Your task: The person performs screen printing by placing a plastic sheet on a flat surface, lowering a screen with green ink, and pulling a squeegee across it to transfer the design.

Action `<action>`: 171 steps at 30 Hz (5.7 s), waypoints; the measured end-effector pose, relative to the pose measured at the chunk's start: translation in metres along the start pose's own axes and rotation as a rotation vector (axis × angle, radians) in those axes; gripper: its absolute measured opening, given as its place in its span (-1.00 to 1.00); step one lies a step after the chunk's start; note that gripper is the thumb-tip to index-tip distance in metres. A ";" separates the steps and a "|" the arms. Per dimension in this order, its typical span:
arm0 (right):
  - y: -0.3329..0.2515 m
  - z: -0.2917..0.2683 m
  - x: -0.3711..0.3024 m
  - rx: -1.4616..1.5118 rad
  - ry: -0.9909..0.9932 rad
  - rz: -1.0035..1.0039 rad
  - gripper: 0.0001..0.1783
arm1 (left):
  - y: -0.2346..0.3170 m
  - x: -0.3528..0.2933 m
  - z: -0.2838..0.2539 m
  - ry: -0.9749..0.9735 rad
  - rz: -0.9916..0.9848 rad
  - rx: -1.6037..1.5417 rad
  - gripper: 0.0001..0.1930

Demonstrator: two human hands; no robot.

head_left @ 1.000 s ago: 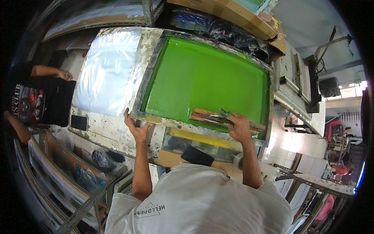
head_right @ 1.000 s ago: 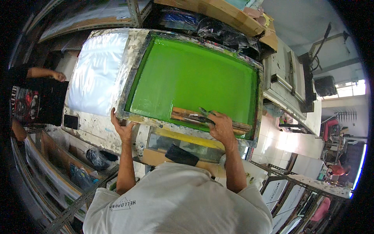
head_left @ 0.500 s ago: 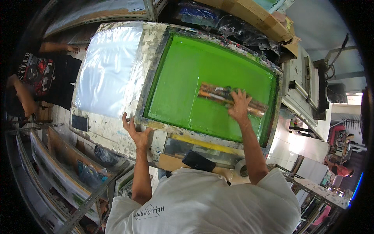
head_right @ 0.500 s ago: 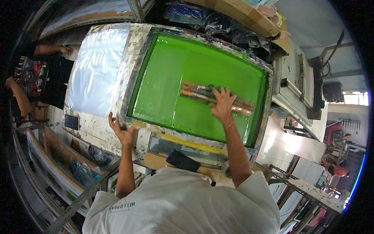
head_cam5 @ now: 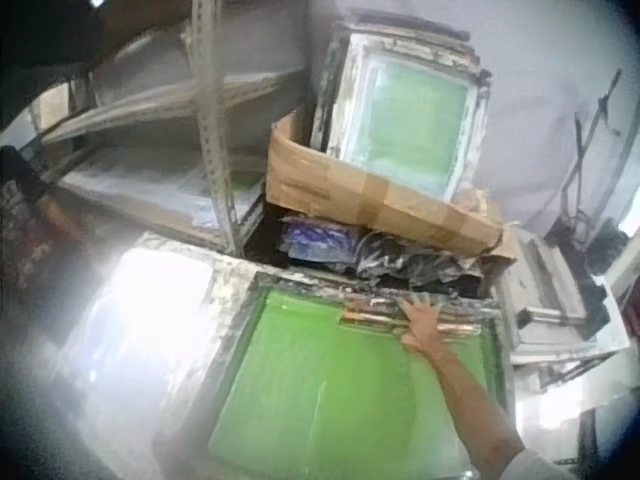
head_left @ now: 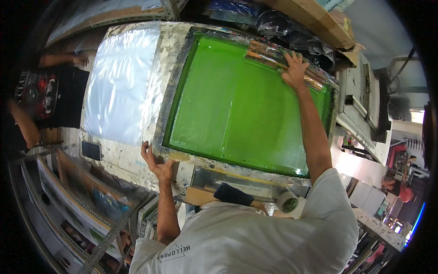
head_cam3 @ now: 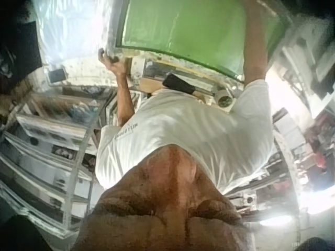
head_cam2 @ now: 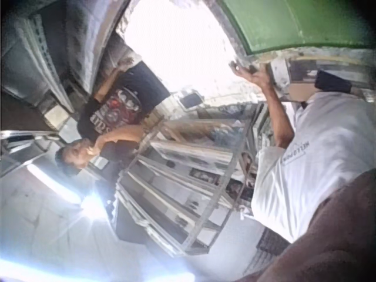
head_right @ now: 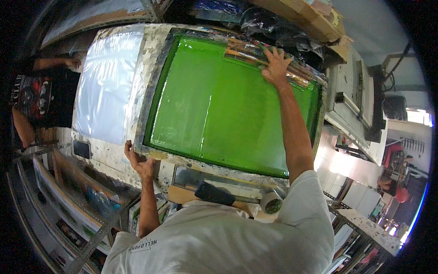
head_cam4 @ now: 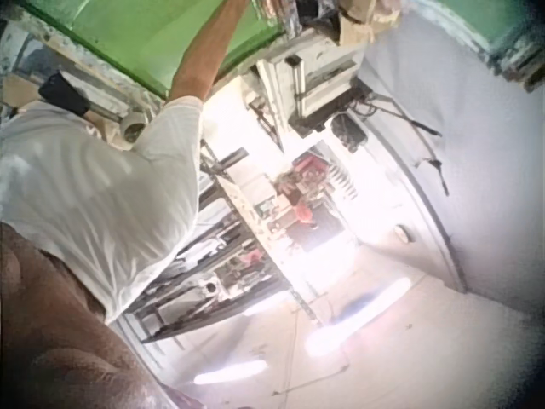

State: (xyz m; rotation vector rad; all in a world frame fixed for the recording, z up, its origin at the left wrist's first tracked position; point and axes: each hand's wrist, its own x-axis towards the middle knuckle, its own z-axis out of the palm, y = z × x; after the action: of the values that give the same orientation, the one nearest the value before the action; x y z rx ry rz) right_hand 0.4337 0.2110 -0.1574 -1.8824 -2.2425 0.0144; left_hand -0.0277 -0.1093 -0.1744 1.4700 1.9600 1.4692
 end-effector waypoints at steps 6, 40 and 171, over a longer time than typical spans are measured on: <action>-0.039 -0.059 -0.022 -0.191 0.206 -0.155 -0.03 | -0.013 -0.014 0.002 0.016 -0.267 -0.366 -0.20; -0.103 -0.334 -0.185 -0.078 0.406 -0.002 -0.39 | 0.082 -0.024 0.119 -0.240 -0.020 -0.041 -0.87; -0.006 -0.057 0.018 0.170 0.014 -0.215 -0.43 | 0.007 -0.007 0.015 0.031 -0.254 -0.458 0.10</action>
State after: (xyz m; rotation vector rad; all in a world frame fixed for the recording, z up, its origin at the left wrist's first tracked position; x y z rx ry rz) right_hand 0.4344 0.2200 -0.0975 -1.5456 -2.3402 0.1523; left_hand -0.0102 -0.1068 -0.1773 0.9708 1.6060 1.6819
